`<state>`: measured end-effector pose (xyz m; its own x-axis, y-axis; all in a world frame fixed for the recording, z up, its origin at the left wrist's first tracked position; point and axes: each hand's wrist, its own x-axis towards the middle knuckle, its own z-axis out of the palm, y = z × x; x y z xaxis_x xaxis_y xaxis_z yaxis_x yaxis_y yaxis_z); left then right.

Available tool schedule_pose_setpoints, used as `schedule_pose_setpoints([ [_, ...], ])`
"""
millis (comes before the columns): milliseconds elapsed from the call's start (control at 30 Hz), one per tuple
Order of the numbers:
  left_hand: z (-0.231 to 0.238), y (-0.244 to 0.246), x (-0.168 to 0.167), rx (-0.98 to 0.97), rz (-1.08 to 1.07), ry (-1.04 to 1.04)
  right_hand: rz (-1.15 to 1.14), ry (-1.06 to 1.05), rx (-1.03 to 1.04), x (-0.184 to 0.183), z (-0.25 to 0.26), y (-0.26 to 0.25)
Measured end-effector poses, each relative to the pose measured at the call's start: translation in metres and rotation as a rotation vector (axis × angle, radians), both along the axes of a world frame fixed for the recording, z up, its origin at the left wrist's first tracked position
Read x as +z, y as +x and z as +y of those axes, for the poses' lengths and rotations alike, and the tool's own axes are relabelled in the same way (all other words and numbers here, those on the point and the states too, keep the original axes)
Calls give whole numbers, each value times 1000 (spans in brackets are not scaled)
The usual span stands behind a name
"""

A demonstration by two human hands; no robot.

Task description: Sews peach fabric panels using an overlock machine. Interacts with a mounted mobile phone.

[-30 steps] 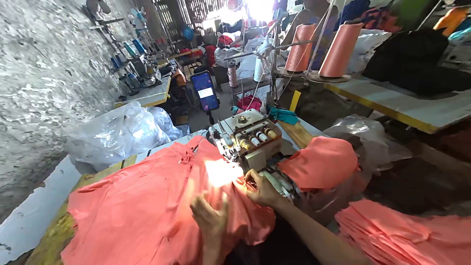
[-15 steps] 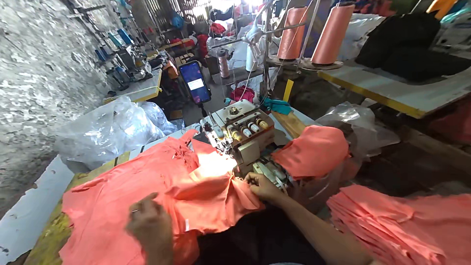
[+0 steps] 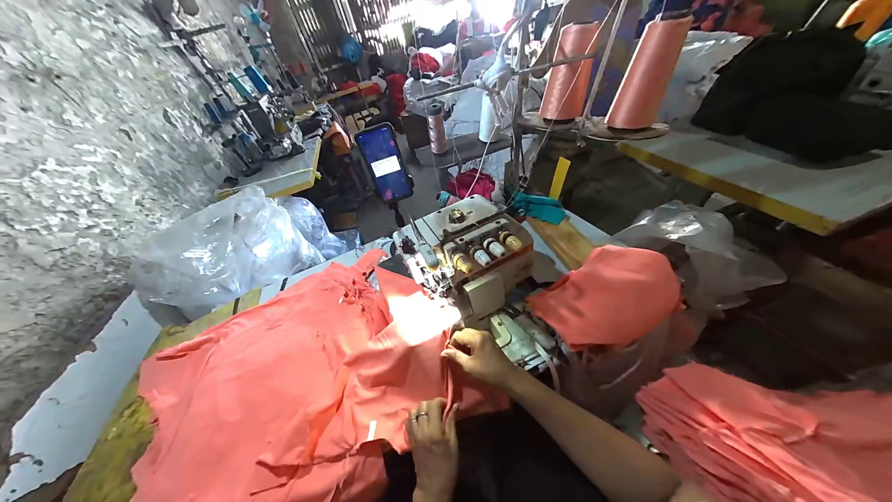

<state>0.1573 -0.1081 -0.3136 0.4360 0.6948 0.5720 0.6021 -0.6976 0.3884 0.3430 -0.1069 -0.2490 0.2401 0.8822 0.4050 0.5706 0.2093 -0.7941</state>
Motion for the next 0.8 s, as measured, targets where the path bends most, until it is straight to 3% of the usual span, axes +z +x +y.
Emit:
schedule_pose_setpoints([
  [167,15,-28,8,-59,-48,-44,186,-184,199,9,0,23],
  [267,11,-29,7,-52,-110,-12,430,-121,363,4,4,29],
  [333,7,-28,6,-56,-140,16,546,-126,350,5,8,27],
  [467,6,-30,-2,-74,-170,44,452,-270,266,12,3,19],
  [700,8,-31,-3,-63,-188,20,268,-352,409,13,-21,55],
  [800,4,-29,3,-4,-141,-26,166,-409,366,15,-38,62],
])
